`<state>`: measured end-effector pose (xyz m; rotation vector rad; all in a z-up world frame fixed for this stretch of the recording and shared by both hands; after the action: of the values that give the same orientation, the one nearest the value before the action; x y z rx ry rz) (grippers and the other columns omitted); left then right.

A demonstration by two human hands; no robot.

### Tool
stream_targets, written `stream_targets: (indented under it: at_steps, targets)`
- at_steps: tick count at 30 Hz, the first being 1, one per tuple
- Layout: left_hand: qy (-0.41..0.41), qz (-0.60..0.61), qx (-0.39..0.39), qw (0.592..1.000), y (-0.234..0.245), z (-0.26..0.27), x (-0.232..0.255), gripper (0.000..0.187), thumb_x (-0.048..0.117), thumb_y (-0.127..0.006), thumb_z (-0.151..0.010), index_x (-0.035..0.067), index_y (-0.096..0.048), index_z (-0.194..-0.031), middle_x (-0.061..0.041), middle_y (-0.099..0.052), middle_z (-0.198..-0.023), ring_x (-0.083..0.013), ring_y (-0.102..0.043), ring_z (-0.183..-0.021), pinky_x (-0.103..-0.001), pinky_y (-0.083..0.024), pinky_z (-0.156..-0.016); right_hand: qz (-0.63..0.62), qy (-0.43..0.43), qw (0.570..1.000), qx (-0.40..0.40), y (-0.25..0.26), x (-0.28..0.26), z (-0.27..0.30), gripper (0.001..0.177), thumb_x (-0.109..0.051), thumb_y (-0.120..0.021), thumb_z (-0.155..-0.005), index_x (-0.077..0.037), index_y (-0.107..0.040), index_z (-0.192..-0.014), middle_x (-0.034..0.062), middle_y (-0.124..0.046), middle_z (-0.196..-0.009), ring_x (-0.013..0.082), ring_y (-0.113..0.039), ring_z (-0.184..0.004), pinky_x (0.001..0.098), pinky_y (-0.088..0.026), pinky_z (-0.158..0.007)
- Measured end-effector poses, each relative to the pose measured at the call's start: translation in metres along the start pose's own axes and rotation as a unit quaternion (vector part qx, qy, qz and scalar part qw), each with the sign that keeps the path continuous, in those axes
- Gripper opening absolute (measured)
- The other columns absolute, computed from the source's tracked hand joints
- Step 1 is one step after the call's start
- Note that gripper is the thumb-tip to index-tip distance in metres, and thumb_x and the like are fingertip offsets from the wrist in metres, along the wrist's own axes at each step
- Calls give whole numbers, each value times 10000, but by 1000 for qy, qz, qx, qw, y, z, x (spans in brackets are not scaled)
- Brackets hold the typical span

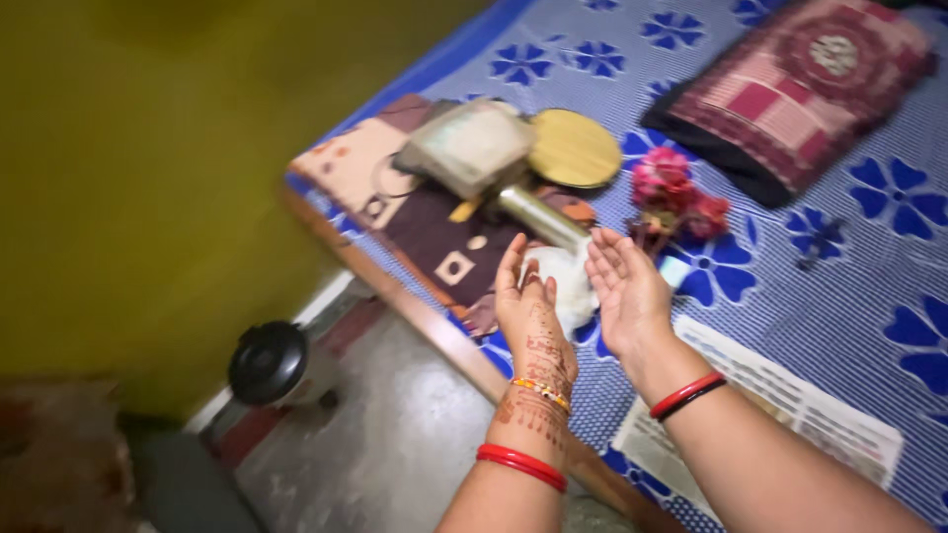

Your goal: The person organizes various items including books, a phone, glasses, a vase of flowers, and a charging cable on a table, and wipes a newspaper with a cloth.

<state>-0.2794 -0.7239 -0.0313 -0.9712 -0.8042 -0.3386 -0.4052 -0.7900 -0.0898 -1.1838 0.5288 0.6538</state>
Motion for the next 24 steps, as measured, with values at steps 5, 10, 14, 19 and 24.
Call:
stream_targets:
  at_steps: [5,10,14,19,24]
  targets:
    - [85,-46,-42,994,-66,-16,-103,559,-36,-457,-964,155,-478,-1489,10,-499,-1519,-133,-554,-1258,-269,-474,-984,11,37,994,102,136,-51,-80,421,-298,-540,-1005,-32,-587,-1328,97,-615,-1406,244,-560,-1356,385,-419,-1170]
    - [160,-84,-92,979,-104,-25,-191,528,18,-464,-988,141,-467,-1502,-12,-488,-1557,-150,-546,-1273,-292,-478,-982,44,55,974,215,301,-94,-172,485,-294,-494,-1000,-32,-534,-1406,121,-563,-1488,266,-516,-1411,387,-396,-1172]
    - [197,-82,-97,972,-113,-34,-242,512,35,-475,-1000,127,-470,-1504,-53,-499,-1533,-175,-554,-1319,-316,-506,-1021,132,63,948,284,390,-136,-227,521,-318,-504,-1026,-49,-498,-1472,118,-532,-1534,257,-484,-1441,415,-348,-1207]
    - [230,-102,-55,966,-106,-45,-271,499,51,-503,-986,145,-508,-1476,-23,-522,-1514,-168,-564,-1306,-327,-506,-1013,353,-78,878,314,406,-153,-270,579,-244,-517,-992,-135,-413,-1551,163,-474,-1563,338,-450,-1432,603,-336,-1158]
    - [231,-99,-40,967,-103,-55,-275,465,74,-524,-991,156,-547,-1449,28,-559,-1467,-114,-583,-1231,-309,-506,-1005,449,-169,825,297,416,-146,-295,622,-192,-560,-1004,-189,-387,-1602,178,-413,-1607,345,-374,-1495,648,-254,-1191]
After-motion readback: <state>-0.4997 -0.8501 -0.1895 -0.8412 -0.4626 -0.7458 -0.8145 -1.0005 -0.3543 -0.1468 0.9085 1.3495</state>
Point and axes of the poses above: each hand's wrist, its own z-axis away from the middle knuckle, its own y-axis out of the back of the hand, x = y × z, the point moved 4 cm from there along -z, towards the middle knuckle
